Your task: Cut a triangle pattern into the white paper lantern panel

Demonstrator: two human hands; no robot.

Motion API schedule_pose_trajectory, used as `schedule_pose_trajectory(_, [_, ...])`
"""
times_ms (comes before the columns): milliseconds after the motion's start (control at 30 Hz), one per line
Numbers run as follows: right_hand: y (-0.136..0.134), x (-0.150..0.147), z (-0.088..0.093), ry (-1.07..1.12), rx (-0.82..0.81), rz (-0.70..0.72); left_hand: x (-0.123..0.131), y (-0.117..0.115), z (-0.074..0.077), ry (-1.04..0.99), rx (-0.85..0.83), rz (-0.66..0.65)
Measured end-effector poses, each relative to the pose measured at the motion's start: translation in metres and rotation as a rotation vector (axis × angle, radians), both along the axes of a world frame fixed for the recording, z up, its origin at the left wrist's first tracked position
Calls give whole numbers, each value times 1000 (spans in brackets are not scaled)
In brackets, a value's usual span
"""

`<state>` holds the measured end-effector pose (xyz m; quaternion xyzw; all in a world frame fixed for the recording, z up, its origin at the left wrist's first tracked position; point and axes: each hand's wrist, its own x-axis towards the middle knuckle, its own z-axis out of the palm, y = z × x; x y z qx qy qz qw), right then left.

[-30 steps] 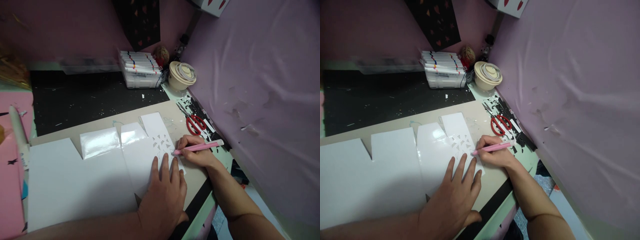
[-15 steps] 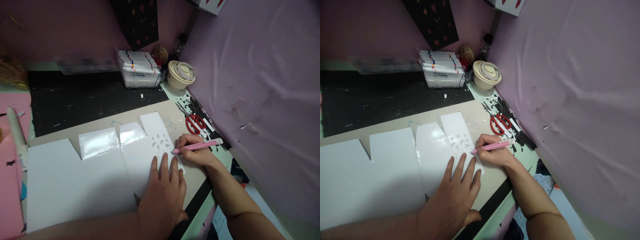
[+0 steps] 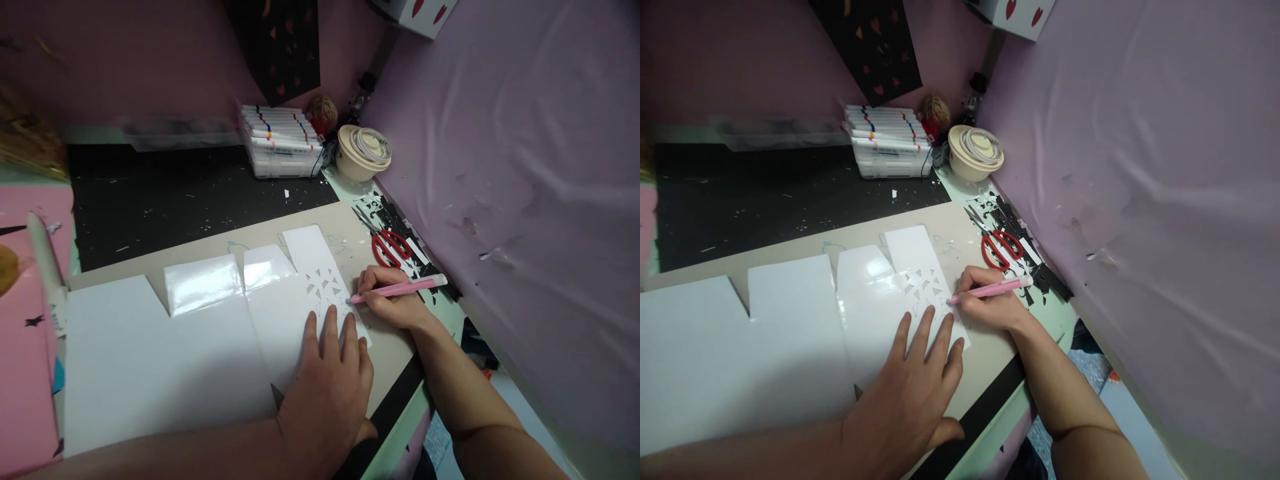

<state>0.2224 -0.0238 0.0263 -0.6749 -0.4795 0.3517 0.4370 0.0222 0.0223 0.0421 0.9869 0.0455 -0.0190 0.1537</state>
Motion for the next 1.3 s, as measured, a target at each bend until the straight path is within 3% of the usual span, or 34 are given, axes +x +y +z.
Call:
schedule_pose_trajectory(700, [-4,1,-4,-73,-20,74,0,0,-2,-23,22,2])
schedule_pose_trajectory(1300, [-1,0,-2,-28,8,0,0,-1,-6,-56,22,3])
